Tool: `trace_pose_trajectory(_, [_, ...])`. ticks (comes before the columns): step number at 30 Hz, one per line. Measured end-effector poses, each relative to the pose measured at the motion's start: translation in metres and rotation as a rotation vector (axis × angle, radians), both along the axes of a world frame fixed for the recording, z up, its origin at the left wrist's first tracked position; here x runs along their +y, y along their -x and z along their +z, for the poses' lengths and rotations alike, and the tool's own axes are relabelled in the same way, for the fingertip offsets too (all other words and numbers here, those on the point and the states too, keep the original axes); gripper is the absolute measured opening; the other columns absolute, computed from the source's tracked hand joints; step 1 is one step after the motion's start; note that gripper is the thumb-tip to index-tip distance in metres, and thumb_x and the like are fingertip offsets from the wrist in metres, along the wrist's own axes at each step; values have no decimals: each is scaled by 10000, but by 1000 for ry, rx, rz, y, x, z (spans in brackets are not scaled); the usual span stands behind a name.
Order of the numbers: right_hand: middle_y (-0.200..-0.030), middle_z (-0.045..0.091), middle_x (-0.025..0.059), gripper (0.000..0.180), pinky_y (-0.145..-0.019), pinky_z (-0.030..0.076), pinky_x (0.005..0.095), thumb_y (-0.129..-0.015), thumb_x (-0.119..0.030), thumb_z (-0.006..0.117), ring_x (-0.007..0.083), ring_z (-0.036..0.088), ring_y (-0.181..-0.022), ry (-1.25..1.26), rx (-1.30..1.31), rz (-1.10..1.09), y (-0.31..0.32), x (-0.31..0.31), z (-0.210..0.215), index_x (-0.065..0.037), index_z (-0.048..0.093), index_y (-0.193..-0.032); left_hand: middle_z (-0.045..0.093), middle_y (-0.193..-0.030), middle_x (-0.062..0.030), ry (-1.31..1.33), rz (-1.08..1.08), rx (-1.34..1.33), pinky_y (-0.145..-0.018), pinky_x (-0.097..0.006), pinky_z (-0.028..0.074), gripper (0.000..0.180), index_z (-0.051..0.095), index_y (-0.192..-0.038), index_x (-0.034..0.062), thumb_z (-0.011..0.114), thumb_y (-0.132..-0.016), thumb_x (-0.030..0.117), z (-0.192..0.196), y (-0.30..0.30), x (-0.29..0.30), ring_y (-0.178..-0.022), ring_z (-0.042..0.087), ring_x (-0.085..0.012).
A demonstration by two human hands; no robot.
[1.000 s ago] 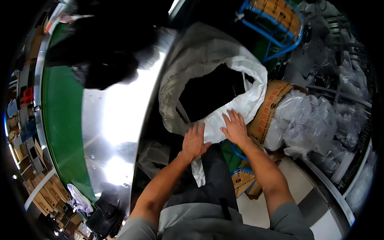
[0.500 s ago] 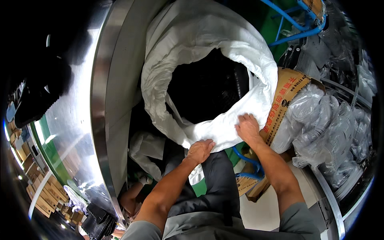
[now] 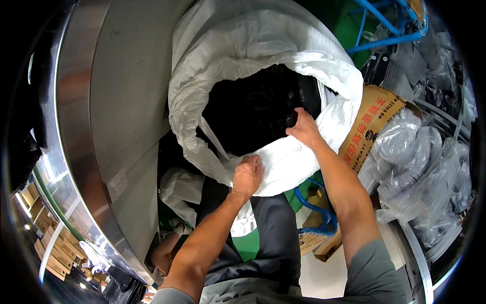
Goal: The person picks up shoes from a conveyor belt, fits them with plastic shoe inserts by hand, and places the inserts into a large white bag.
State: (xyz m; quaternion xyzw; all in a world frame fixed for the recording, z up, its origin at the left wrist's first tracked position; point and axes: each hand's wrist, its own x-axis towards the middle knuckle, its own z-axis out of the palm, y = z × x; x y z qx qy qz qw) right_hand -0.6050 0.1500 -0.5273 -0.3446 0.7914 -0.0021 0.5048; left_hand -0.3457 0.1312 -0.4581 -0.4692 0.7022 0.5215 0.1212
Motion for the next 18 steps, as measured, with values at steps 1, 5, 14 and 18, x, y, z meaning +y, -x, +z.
trace_pose_trajectory(1, [-1398,523,250,930,-1130,370,452,-715,-284,827,418,504,-1284,87,-54,-105,4,9,-4,-43,376,-1493,700,-1025,-227,75,98,38,-813,-445,534,258,671,-1107,-11,621,-923,163,-10,8,-4,-936,674,-394])
trace_pose_trajectory(5, [-1503,411,285,985,-1173,330,397,-724,-251,816,406,383,-1411,133,-242,-93,0,8,13,-2,308,-1530,708,-983,-228,87,318,2,-821,-435,541,301,670,-1117,-25,649,-909,192,-47,52,-14,-909,687,-382])
trace_pose_trajectory(14, [-1368,548,144,975,-1107,377,320,-723,-174,867,234,512,-1264,83,-567,-429,-3,-9,45,-34,333,-1526,697,-831,-223,185,346,-92,-721,-469,527,246,656,-932,4,626,-938,248,-39,76,-38,-783,680,-394])
trace_pose_trajectory(18, [-1350,542,161,1016,-1087,411,345,-672,-221,931,250,523,-1254,406,-721,-642,-10,-8,110,-13,356,-1483,686,-851,-106,-187,613,205,-707,-319,535,293,610,-1214,47,645,-960,187,38,65,-73,-769,648,-166])
